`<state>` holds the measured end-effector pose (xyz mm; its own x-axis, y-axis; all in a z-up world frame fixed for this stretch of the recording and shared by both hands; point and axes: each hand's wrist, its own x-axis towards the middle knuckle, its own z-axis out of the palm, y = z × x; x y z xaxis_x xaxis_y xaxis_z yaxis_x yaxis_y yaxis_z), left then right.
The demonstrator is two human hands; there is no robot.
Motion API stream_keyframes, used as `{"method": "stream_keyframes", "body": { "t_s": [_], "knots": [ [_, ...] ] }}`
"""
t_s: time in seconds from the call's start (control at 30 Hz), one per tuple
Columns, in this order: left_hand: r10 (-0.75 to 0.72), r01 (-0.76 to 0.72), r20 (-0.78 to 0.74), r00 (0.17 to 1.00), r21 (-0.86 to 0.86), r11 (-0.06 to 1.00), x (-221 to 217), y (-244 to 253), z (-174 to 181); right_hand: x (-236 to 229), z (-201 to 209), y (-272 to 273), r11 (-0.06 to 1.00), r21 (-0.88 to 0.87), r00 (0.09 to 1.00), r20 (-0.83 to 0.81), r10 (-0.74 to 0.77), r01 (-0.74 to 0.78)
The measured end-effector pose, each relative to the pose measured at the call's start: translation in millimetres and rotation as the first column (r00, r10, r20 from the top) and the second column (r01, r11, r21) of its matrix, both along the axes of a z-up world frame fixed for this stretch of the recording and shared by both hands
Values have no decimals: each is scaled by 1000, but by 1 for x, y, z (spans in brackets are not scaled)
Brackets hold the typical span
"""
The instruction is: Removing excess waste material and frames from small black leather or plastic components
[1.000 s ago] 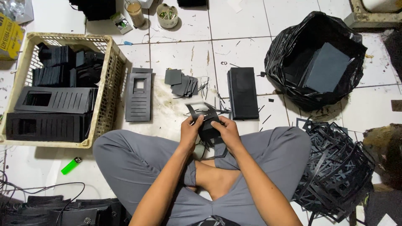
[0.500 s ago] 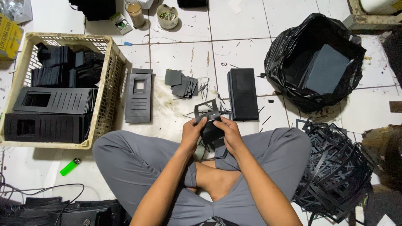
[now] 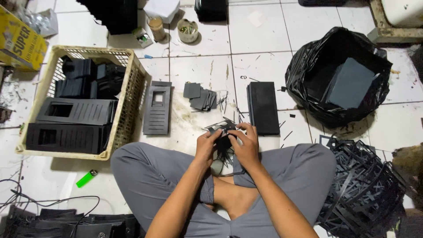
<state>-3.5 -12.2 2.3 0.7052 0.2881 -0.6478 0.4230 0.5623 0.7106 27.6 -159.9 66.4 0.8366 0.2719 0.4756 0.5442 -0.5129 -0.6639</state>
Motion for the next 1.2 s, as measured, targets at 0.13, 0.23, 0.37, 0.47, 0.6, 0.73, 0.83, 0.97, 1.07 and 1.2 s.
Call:
{"method": "stream_keyframes", "body": {
  "t_s": [0.13, 0.23, 0.37, 0.47, 0.6, 0.73, 0.83, 0.97, 1.07, 1.2],
  "knots": [
    [13, -13, 7, 1000, 38, 999, 0, -2, 0, 3, -16, -5, 999, -21, 999, 38, 37, -37],
    [2, -3, 14, 1000, 94, 996, 1, -4, 0, 1, -28, -10, 996, -46, 995, -68, 70, -73],
    [-56, 37, 67, 996, 250, 967, 2, -3, -10, -2, -39, -11, 999, -31, 984, -177, 17, -23],
    [-102, 76, 56, 993, 353, 933, 2, 0, -8, -7, -28, -8, 1000, -24, 983, -181, 2, -6],
    [-96, 76, 36, 995, 379, 923, 0, 3, -20, -2, -25, -9, 999, -54, 989, -147, -14, 6],
    [-68, 43, 68, 995, 315, 948, 3, 2, -5, -2, -41, -11, 998, 41, 969, -245, -28, 39],
    [18, -34, 107, 994, 146, 989, 3, 4, 4, 0, -42, -17, 991, 34, 961, -250, -117, 130],
    [62, -65, 128, 990, 20, 998, 0, 8, 7, 4, -61, -21, 959, 161, 811, -577, -99, 232],
    [70, -72, 148, 987, 7, 997, -1, 5, 8, 1, -59, -16, 904, 324, 664, -745, 61, 280],
    [66, -65, 178, 982, -7, 998, 1, 1, 6, 0, -43, -15, 899, 362, 635, -761, 132, 247]
  ]
}}
